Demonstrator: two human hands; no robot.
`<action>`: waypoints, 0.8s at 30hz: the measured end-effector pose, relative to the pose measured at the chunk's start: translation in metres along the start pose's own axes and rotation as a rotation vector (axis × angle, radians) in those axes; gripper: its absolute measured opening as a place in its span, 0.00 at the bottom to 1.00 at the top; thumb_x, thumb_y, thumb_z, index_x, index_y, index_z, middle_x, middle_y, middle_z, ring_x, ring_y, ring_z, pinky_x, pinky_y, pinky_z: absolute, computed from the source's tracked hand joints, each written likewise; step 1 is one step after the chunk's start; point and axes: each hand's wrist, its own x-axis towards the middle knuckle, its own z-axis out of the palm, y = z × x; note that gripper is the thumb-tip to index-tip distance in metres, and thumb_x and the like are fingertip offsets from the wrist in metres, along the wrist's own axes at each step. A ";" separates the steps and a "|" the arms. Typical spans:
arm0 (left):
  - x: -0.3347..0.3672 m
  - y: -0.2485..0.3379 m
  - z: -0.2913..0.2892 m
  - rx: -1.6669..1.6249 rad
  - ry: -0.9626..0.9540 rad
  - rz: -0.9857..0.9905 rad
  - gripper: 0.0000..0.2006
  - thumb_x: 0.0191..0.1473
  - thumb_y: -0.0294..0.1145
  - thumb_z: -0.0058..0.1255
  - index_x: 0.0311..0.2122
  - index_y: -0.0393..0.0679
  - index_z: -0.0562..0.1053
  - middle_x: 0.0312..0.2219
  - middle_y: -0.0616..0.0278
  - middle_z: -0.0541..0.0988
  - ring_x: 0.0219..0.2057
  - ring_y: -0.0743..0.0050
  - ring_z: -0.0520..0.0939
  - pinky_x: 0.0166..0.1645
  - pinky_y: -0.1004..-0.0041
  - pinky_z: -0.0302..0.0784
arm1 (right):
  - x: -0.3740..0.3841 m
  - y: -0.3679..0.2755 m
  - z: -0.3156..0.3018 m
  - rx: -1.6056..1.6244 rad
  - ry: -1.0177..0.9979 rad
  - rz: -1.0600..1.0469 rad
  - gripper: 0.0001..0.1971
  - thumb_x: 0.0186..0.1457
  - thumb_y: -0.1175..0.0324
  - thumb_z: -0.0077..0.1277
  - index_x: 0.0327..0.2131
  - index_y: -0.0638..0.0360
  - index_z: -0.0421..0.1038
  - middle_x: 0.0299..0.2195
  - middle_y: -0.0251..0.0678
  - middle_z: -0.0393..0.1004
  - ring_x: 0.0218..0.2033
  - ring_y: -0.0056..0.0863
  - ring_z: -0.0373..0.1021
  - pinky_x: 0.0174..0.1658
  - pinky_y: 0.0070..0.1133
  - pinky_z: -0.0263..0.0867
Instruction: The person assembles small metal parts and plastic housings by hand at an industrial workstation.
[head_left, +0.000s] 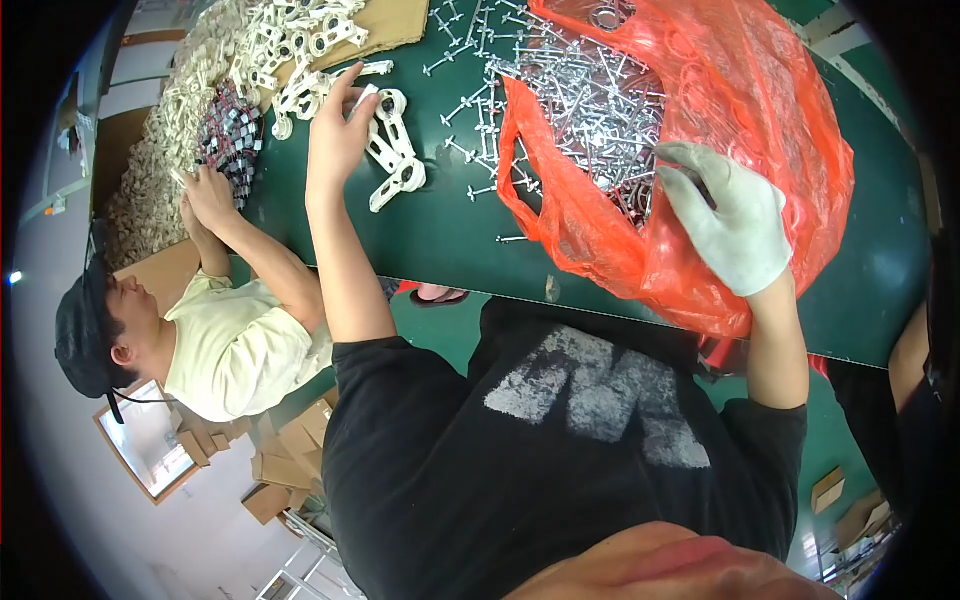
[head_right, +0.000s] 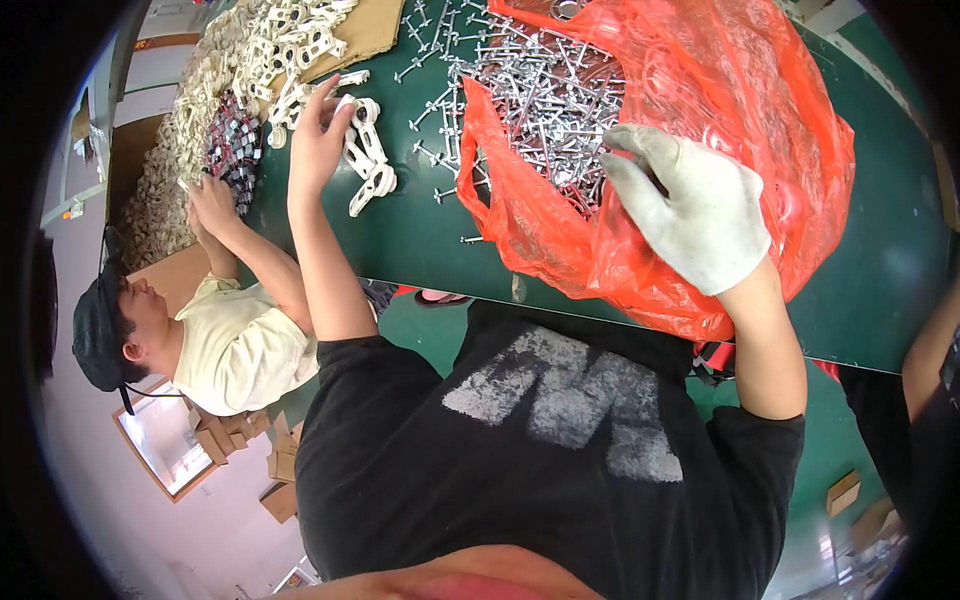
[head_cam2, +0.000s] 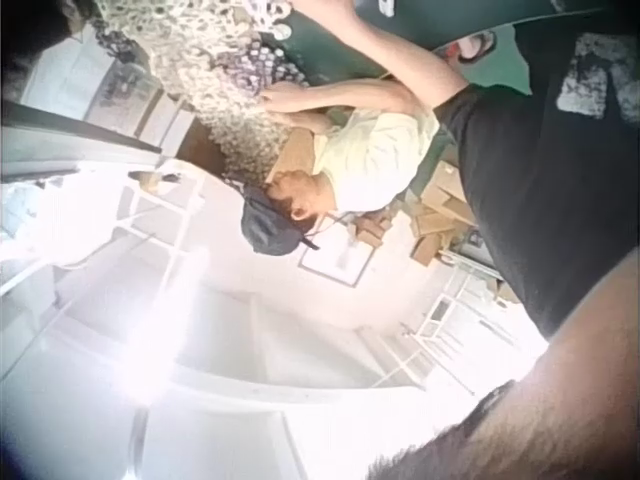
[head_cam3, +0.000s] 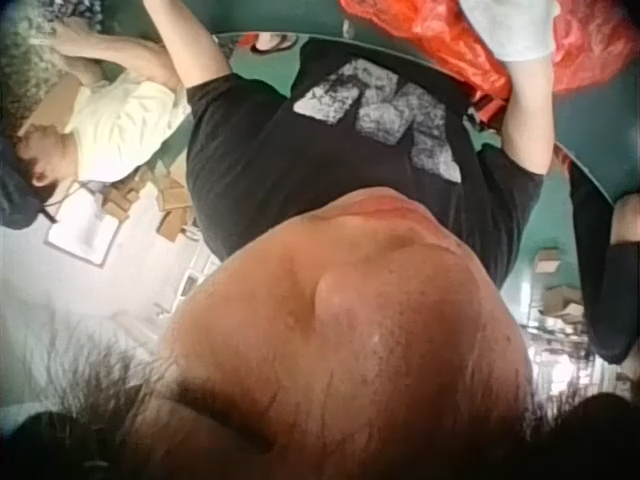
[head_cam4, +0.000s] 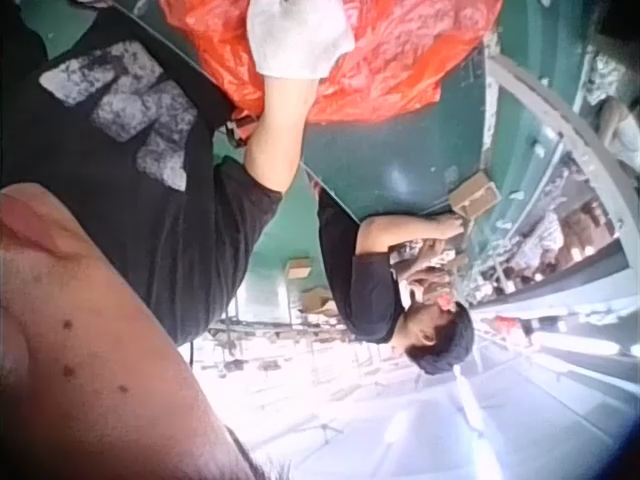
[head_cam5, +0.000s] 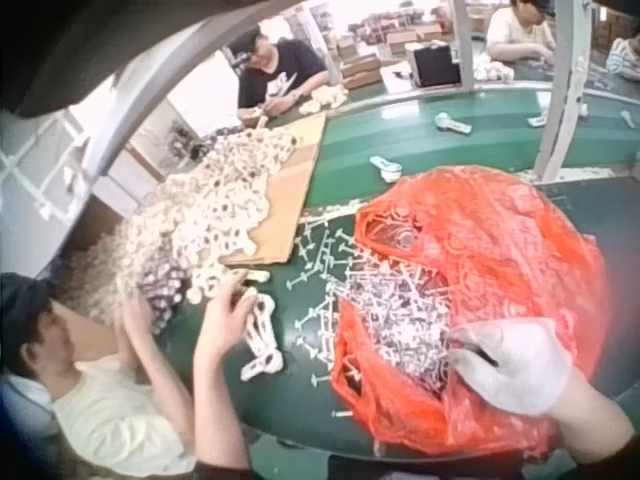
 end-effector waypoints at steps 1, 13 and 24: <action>0.002 0.001 0.000 0.050 -0.037 -0.034 0.26 0.58 0.36 0.59 0.62 0.49 0.70 0.38 0.55 0.81 0.36 0.69 0.80 0.45 0.70 0.76 | 0.000 0.004 0.002 -0.007 0.016 -0.041 0.11 0.56 0.63 0.58 0.42 0.53 0.80 0.30 0.38 0.81 0.31 0.33 0.79 0.35 0.25 0.73; -0.043 0.181 0.064 -0.493 -0.151 0.361 0.16 0.50 0.32 0.70 0.30 0.45 0.68 0.22 0.73 0.74 0.24 0.89 0.74 0.26 0.82 0.67 | 0.004 -0.001 0.007 0.144 0.100 -0.210 0.27 0.49 0.65 0.66 0.52 0.57 0.71 0.40 0.42 0.78 0.41 0.36 0.77 0.44 0.27 0.73; 0.008 0.223 0.127 -0.303 -0.133 0.620 0.15 0.63 0.43 0.48 0.42 0.41 0.78 0.25 0.48 0.81 0.29 0.44 0.84 0.34 0.58 0.79 | 0.005 0.009 0.004 0.538 0.083 0.323 0.20 0.59 0.66 0.53 0.53 0.63 0.69 0.31 0.33 0.72 0.30 0.20 0.66 0.38 0.22 0.65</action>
